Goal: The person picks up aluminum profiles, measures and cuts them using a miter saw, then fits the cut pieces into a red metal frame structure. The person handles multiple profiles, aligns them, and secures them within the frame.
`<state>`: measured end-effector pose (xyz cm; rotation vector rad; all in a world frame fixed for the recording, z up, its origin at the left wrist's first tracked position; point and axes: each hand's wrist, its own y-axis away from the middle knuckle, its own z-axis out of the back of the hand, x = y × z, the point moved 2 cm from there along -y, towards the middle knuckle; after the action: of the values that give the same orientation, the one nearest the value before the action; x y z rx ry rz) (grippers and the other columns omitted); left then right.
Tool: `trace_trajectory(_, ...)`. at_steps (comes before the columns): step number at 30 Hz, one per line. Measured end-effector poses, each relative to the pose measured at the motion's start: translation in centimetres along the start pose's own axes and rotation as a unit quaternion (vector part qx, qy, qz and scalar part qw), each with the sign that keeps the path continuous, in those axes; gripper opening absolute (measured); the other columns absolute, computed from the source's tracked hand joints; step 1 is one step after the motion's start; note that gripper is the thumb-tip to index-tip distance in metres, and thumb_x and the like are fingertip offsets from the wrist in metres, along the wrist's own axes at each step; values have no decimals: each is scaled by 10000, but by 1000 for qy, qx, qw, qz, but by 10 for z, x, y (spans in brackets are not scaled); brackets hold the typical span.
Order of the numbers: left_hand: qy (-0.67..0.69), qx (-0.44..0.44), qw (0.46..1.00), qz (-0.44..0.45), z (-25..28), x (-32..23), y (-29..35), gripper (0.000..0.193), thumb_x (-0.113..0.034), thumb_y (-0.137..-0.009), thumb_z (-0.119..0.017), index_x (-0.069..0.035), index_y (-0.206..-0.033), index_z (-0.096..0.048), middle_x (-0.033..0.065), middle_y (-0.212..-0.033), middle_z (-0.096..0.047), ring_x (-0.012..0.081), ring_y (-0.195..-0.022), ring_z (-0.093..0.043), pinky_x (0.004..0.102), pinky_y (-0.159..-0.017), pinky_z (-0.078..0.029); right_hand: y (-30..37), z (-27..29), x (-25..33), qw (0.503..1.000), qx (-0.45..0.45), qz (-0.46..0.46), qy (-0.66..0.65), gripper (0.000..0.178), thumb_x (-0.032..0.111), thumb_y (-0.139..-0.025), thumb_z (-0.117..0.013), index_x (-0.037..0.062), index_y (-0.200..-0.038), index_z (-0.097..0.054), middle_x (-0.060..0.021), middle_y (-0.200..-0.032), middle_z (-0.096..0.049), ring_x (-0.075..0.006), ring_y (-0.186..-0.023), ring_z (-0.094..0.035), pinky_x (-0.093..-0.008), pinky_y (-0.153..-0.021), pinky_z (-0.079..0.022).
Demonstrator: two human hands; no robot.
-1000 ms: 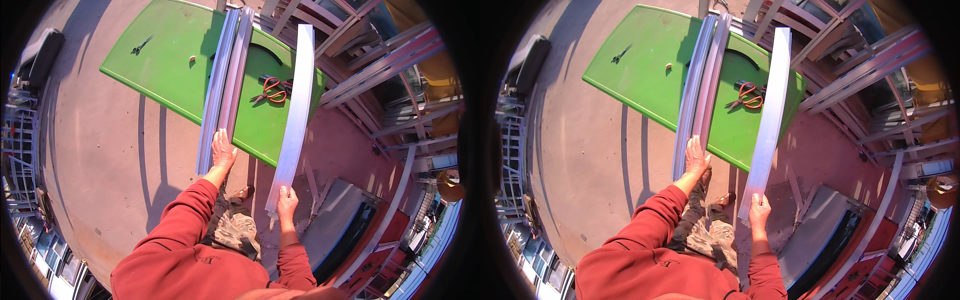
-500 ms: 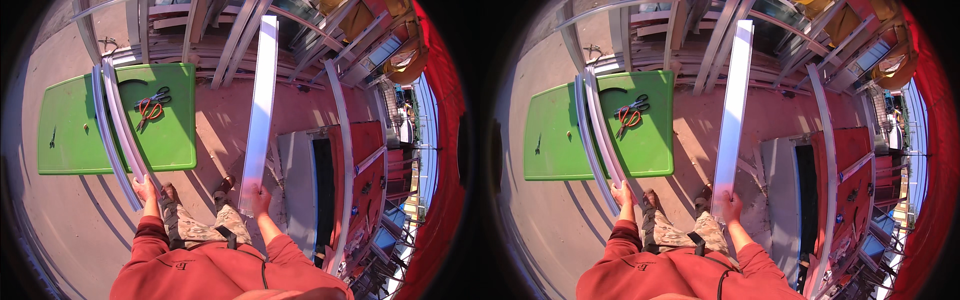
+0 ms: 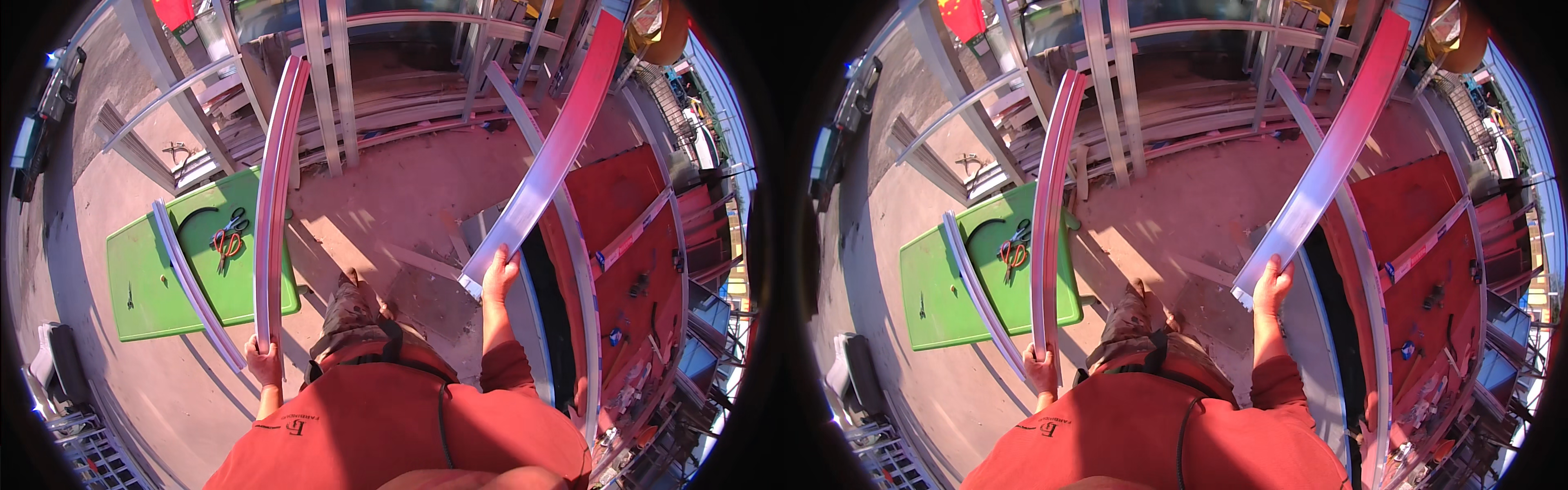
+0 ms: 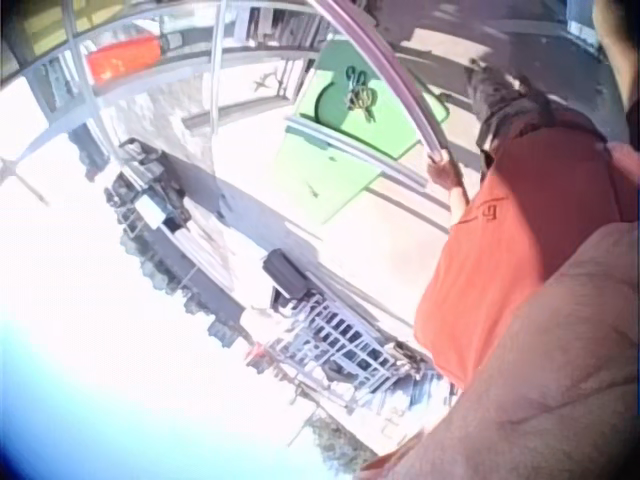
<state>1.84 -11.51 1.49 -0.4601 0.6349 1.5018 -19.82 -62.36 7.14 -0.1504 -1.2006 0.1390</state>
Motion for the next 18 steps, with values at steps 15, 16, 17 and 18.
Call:
trace_trajectory(15,57,137,932,-330,-265,-425,-306,471,-252,-696,-832,2,-1037,-630,119,-923,-624,276,-854,-629,336,-785,-508,-290,-59,-39,938,-274,-169,-131,398,296,-980,-471,-20,-1218,-513,-118,-1139,-581,-242,-1018,-593,-363,-877,-500)
trace_trajectory(16,57,120,926,-355,-278,-458,-323,497,-270,-687,-843,7,-1042,-632,117,-916,-626,271,-839,-633,330,-772,-512,-306,-61,-41,929,-280,-188,-153,359,274,-972,-458,-12,-1179,-522,-110,-1107,-584,-244,-990,-600,-378,-862,-508)
trace_trajectory(17,83,165,935,-304,-296,-481,-342,507,-269,-685,-843,14,-1050,-634,112,-911,-624,255,-837,-634,328,-768,-513,-322,-60,-47,924,-292,-195,-155,348,272,-967,-463,-8,-1163,-525,-107,-1098,-585,-244,-984,-601,-385,-854,-512)
trace_trajectory(18,108,163,928,-317,-313,-512,-355,505,-270,-695,-833,14,-1065,-638,105,-919,-623,241,-852,-631,332,-779,-505,-338,-64,-51,918,-305,-198,-160,337,271,-963,-468,-4,-1148,-528,-104,-1089,-586,-244,-979,-603,-391,-846,-516)
